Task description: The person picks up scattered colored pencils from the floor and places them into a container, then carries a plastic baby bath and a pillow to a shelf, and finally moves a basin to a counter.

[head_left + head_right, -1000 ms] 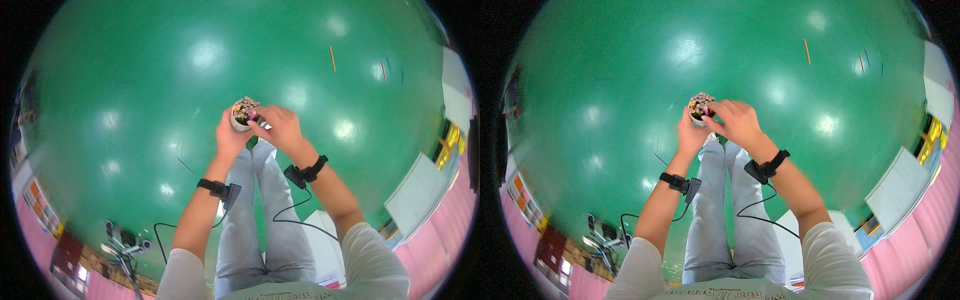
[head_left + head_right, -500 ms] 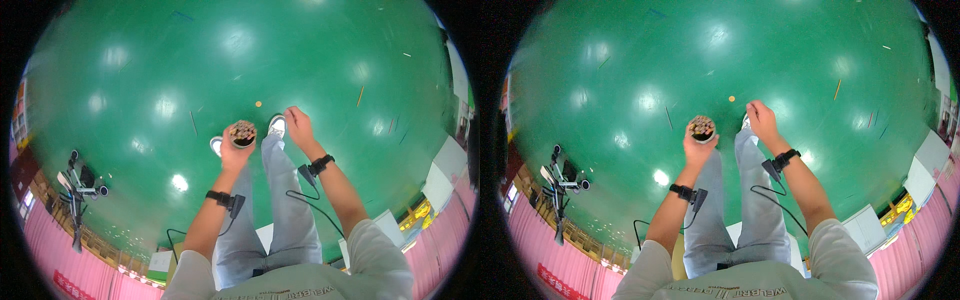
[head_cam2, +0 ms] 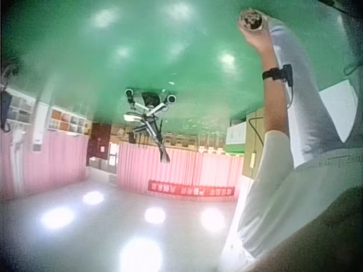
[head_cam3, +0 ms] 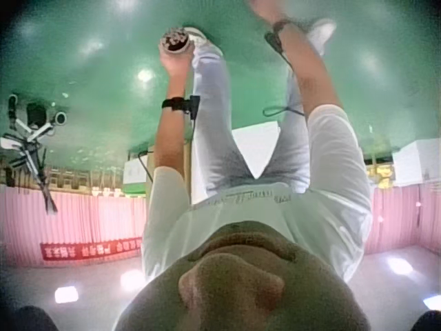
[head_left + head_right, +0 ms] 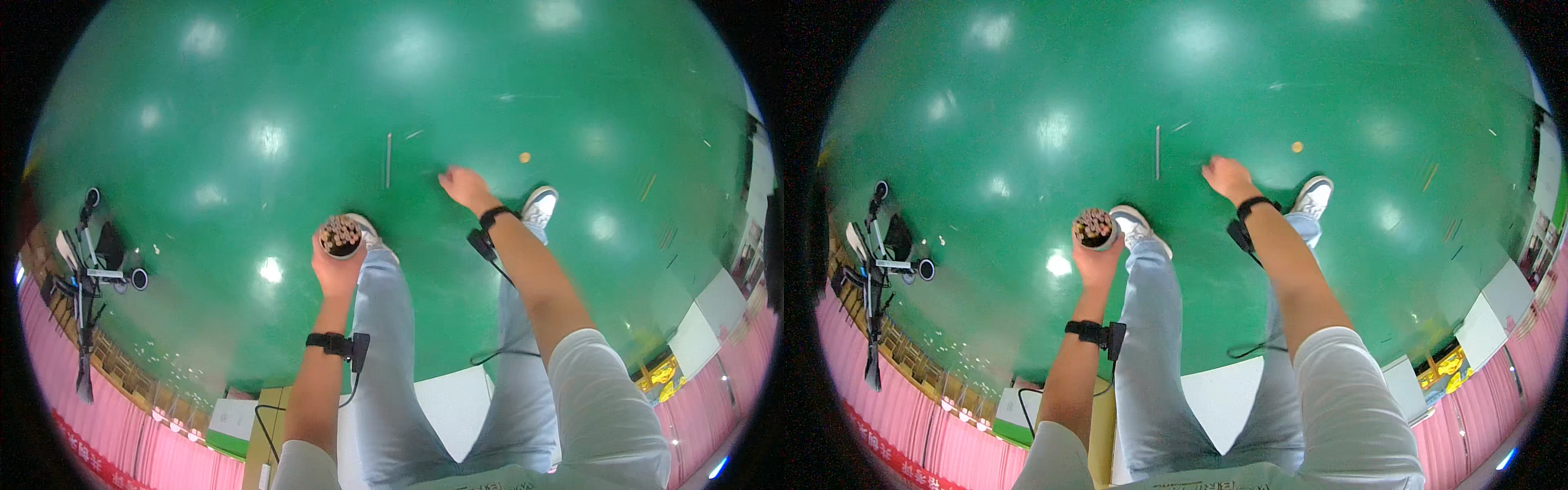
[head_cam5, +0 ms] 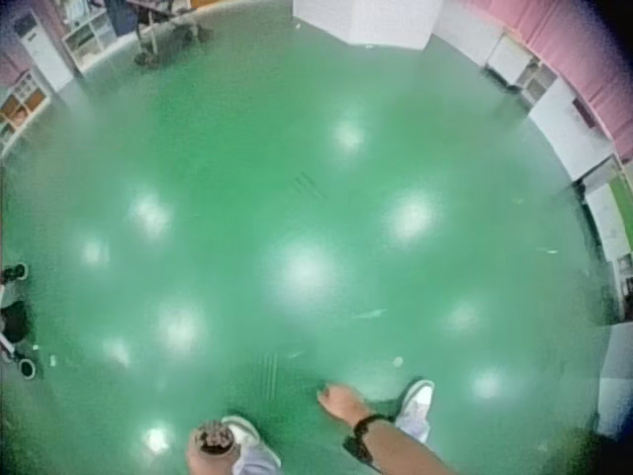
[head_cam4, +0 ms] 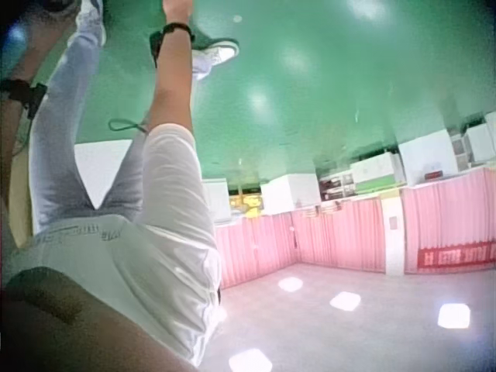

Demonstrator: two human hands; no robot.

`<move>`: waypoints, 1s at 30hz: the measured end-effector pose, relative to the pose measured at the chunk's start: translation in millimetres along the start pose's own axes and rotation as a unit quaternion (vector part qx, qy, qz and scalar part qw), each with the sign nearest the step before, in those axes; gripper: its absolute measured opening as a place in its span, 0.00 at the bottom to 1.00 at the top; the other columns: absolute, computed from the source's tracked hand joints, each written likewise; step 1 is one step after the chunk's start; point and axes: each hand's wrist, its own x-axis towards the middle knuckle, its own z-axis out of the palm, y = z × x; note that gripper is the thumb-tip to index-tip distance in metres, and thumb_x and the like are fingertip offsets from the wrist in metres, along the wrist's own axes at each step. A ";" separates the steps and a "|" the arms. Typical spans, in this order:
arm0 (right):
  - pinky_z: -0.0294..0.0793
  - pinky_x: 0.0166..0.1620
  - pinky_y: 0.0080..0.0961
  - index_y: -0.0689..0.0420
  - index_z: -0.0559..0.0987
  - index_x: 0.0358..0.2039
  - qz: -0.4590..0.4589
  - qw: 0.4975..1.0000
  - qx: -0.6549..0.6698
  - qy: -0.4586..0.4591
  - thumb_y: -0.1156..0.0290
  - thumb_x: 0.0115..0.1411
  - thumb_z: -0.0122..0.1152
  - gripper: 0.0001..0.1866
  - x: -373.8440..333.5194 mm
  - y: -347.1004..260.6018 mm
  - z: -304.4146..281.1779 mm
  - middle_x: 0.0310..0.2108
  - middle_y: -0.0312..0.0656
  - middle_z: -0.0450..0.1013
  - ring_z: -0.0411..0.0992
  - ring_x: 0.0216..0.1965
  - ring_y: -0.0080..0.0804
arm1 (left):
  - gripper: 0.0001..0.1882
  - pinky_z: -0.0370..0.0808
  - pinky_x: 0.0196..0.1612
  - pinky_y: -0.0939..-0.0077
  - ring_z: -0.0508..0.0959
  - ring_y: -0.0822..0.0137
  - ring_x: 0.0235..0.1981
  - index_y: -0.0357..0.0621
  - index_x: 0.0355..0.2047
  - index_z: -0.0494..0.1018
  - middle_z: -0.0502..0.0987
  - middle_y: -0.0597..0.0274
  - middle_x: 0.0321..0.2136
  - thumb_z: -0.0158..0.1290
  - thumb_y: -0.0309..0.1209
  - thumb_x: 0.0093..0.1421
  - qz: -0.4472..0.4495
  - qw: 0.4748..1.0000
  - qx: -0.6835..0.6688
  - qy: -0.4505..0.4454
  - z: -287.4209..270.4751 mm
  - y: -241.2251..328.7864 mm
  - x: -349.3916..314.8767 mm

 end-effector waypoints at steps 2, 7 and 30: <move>0.74 0.43 0.45 0.57 0.78 0.34 0.018 1.000 0.009 0.017 0.52 0.59 0.50 0.20 47.2 -47.3 15.4 0.35 0.50 0.77 0.74 0.40 0.51 | 0.31 0.76 0.41 0.68 0.80 0.58 0.38 0.38 0.45 0.68 0.78 0.52 0.36 0.67 0.29 0.40 -0.013 1.000 -0.018 -0.003 -5.3 -25.0 35.1; 0.74 0.43 0.45 0.59 0.77 0.36 0.050 0.997 -0.027 0.044 0.51 0.60 0.50 0.22 139.6 -91.2 82.2 0.35 0.52 0.77 0.74 0.41 0.50 | 0.31 0.76 0.41 0.71 0.80 0.65 0.37 0.36 0.45 0.68 0.79 0.55 0.36 0.67 0.29 0.41 -0.033 0.995 -0.090 0.009 28.3 -98.2 86.1; 0.78 0.34 0.41 0.64 0.79 0.28 0.183 0.962 0.013 0.203 0.52 0.64 0.45 0.26 170.3 -30.9 96.8 0.29 0.53 0.77 0.78 0.31 0.48 | 0.30 0.73 0.47 0.74 0.76 0.68 0.42 0.33 0.46 0.67 0.75 0.58 0.42 0.67 0.24 0.42 -0.064 0.975 -0.213 -0.023 67.9 -75.4 100.5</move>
